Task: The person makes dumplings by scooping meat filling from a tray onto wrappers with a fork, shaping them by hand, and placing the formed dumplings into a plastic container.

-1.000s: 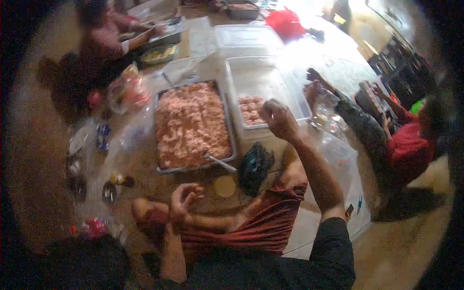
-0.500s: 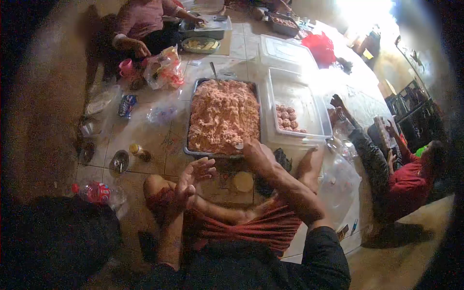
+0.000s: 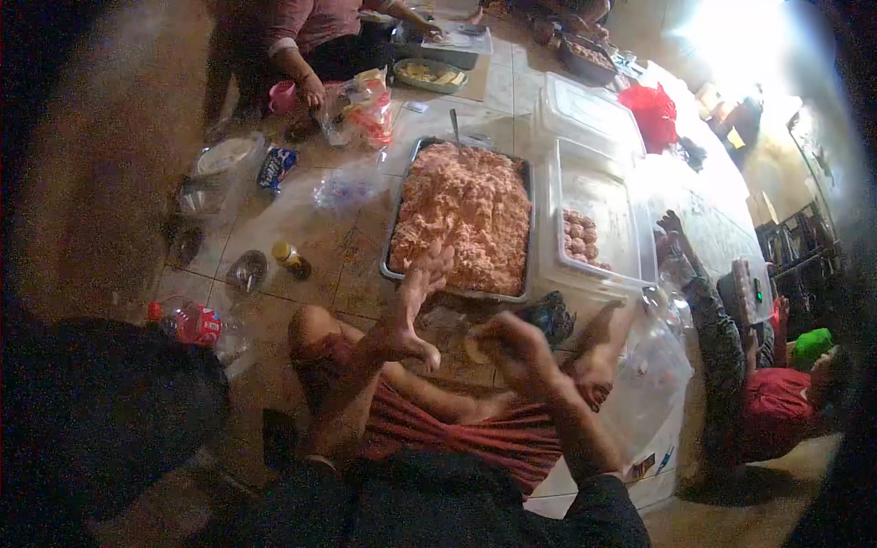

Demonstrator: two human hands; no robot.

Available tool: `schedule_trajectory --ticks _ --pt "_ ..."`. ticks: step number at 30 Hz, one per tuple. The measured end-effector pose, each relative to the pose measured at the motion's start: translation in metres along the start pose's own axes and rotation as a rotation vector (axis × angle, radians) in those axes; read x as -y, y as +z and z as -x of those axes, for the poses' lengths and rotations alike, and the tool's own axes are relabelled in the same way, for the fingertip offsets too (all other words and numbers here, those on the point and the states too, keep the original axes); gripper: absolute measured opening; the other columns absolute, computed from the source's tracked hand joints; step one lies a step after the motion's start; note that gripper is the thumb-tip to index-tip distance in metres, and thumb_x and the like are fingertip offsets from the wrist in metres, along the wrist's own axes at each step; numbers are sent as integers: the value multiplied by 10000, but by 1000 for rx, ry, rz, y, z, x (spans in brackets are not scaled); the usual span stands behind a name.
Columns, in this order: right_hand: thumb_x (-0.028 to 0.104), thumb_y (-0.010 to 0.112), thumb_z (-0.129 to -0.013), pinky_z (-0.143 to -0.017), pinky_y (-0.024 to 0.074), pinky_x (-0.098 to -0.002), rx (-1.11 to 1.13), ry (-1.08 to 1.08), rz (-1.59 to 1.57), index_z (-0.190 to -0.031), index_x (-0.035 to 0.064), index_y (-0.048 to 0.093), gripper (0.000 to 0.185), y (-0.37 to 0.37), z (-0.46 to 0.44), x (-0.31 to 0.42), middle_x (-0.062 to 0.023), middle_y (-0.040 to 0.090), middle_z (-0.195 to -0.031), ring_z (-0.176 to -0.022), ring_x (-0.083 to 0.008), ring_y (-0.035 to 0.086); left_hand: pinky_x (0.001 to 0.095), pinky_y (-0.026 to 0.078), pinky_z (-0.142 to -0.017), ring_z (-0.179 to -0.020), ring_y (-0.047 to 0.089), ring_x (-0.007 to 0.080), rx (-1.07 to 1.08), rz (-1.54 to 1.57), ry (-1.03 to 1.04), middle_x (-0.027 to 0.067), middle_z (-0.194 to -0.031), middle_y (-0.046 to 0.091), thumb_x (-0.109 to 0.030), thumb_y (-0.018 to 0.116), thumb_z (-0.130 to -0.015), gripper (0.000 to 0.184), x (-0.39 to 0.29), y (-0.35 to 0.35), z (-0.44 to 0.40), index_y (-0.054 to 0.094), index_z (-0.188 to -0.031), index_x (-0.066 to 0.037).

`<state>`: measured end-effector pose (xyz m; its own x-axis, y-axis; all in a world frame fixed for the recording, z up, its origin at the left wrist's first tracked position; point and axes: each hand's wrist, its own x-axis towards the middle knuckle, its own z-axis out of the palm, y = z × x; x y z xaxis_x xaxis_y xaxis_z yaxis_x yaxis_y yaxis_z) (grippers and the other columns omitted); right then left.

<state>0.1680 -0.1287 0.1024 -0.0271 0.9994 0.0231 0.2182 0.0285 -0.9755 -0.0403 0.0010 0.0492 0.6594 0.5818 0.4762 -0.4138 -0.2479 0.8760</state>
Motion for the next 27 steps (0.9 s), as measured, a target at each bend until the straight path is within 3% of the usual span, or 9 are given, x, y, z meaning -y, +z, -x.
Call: schedule_trajectory --ticks 5,7,11,13,14,16,20,22,27 --pt "8 661 -878 -781 526 -359 112 -184 -50 -1054 7 633 178 34 0 -24 -166 625 -960 -846 -308 624 496 210 -1220 -1538 181 371 -39 328 -94 171 -1679 131 -805 787 -558 1483 34 7 3 61 -1624 -73" --pt "-18 663 -826 -745 532 -416 -113 -564 426 -1011 16 623 192 37 -13 -37 -164 614 -954 -843 -353 621 496 207 -1221 -1539 176 371 -100 471 -103 169 -1681 127 -822 763 -569 1468 48 17 10 68 -1624 -75" --pt "-35 657 -783 -721 530 -455 -265 -593 601 -991 14 612 218 35 -34 -54 -162 620 -952 -859 -377 633 496 201 -1224 -1543 165 370 -243 654 -52 165 -1684 118 -856 715 -591 1440 66 42 17 81 -1625 -80" --pt "-51 644 -778 -719 530 -450 -388 -528 668 -993 15 610 228 27 -37 -60 -162 627 -942 -842 -388 638 496 198 -1225 -1544 160 370 -285 714 -12 163 -1686 113 -873 690 -603 1427 65 49 27 87 -1626 -82" --pt "58 634 -800 -797 536 -470 -377 -453 654 -1062 50 603 264 22 -36 -57 -160 610 -1011 -947 -387 635 496 196 -1226 -1545 157 370 -237 701 -28 162 -1687 111 -882 678 -608 1421 58 52 30 91 -1626 -83" --pt "19 644 -811 -751 533 -456 -437 -383 647 -1026 23 604 218 5 -43 -58 -180 620 -970 -884 -386 644 476 190 -1233 -1550 146 356 -32 644 -32 174 -1683 127 -888 568 -739 1254 41 52 35 182 -1613 -77" --pt "34 642 -897 -691 530 -426 -558 -209 509 -967 -2 623 80 -27 -43 -54 -201 656 -884 -831 -370 675 464 241 -1215 -1525 228 334 -15 639 81 192 -1651 219 -826 622 -777 1209 31 47 29 200 -1599 -47" --pt "93 612 -962 -717 527 -427 -614 -81 536 -979 -3 631 99 -36 -32 -47 -193 673 -816 -819 -381 682 459 309 -1179 -1461 344 313 -170 542 -138 193 -1600 317 -776 688 -772 1202 37 27 40 222 -1586 -24" --pt "98 620 -932 -720 490 -516 -607 27 616 -922 1 556 116 -51 -13 -117 -245 638 -854 -830 -476 619 416 379 -1115 -1377 447 274 -268 326 -342 156 -1563 373 -729 769 -731 1226 13 12 26 237 -1578 -19"
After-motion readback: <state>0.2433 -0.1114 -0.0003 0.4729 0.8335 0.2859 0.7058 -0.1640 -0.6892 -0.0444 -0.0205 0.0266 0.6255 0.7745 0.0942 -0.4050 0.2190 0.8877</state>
